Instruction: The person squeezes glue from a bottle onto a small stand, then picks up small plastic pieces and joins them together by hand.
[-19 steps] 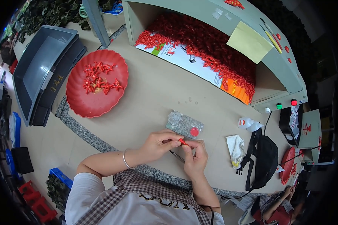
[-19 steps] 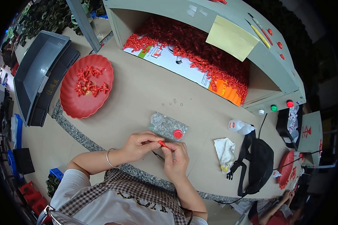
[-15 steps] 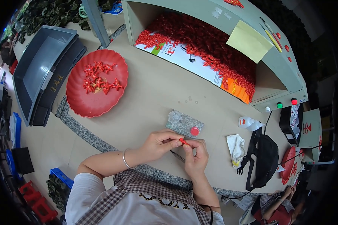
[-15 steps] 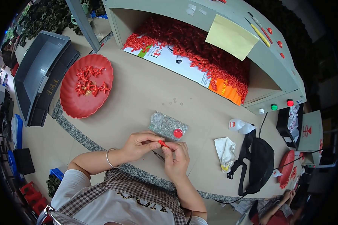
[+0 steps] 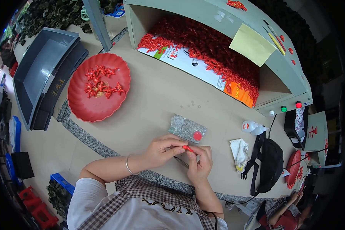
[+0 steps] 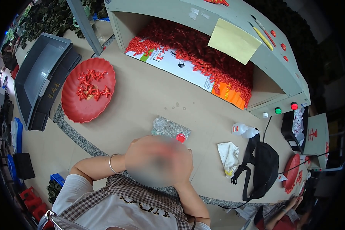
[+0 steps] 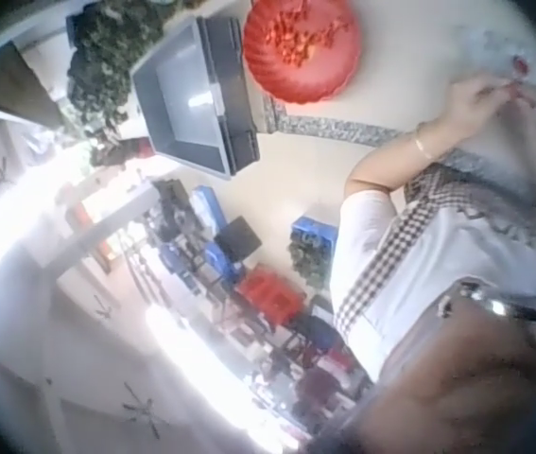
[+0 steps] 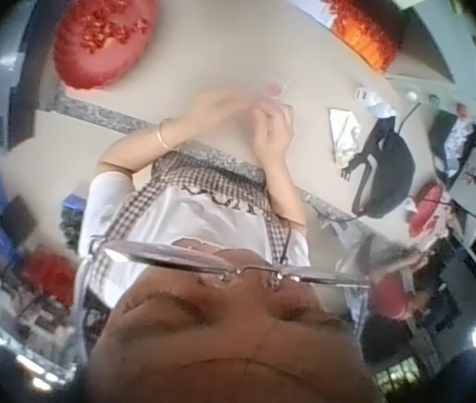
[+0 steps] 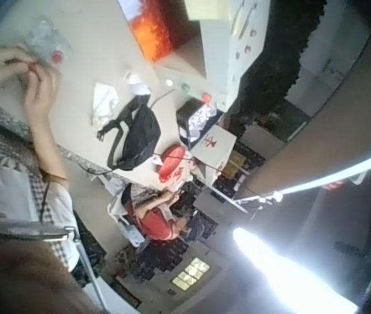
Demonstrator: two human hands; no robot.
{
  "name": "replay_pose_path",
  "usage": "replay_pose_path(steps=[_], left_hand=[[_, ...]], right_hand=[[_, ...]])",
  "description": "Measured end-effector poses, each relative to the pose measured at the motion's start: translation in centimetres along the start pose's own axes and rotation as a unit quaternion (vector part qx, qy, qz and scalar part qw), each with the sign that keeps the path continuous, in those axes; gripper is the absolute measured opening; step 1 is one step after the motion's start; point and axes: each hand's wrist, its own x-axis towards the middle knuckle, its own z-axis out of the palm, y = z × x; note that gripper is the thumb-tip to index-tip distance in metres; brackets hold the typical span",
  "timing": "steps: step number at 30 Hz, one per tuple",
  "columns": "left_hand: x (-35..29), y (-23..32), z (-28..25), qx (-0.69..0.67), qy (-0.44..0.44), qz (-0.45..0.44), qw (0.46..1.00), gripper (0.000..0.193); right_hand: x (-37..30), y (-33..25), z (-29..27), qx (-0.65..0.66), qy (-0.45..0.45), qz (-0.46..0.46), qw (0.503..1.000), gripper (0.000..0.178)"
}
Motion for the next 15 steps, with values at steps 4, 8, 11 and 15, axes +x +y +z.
replay_pose_path(steps=[4, 8, 11, 15], left_hand=[[-0.13, 0.05, -0.04, -0.003, 0.006, -0.031, 1.000, 0.018], [-0.20, -0.17, -0.03, 0.010, 0.005, -0.035, 0.999, 0.018], [-0.25, 0.27, -0.24, 0.016, 0.007, -0.047, 0.999, 0.017], [-0.26, 0.19, -0.22, 0.032, 0.010, -0.041, 0.999, 0.018]], right_hand=[[-0.06, 0.19, 0.19, 0.005, -0.004, 0.003, 1.000, 0.009], [-0.03, -0.25, 0.17, 0.022, 0.006, 0.032, 0.999, 0.008], [-0.02, -0.34, 0.37, 0.022, 0.001, 0.032, 0.999, 0.007], [-0.21, 0.12, 0.48, 0.026, -0.002, 0.014, 1.000, 0.008]])
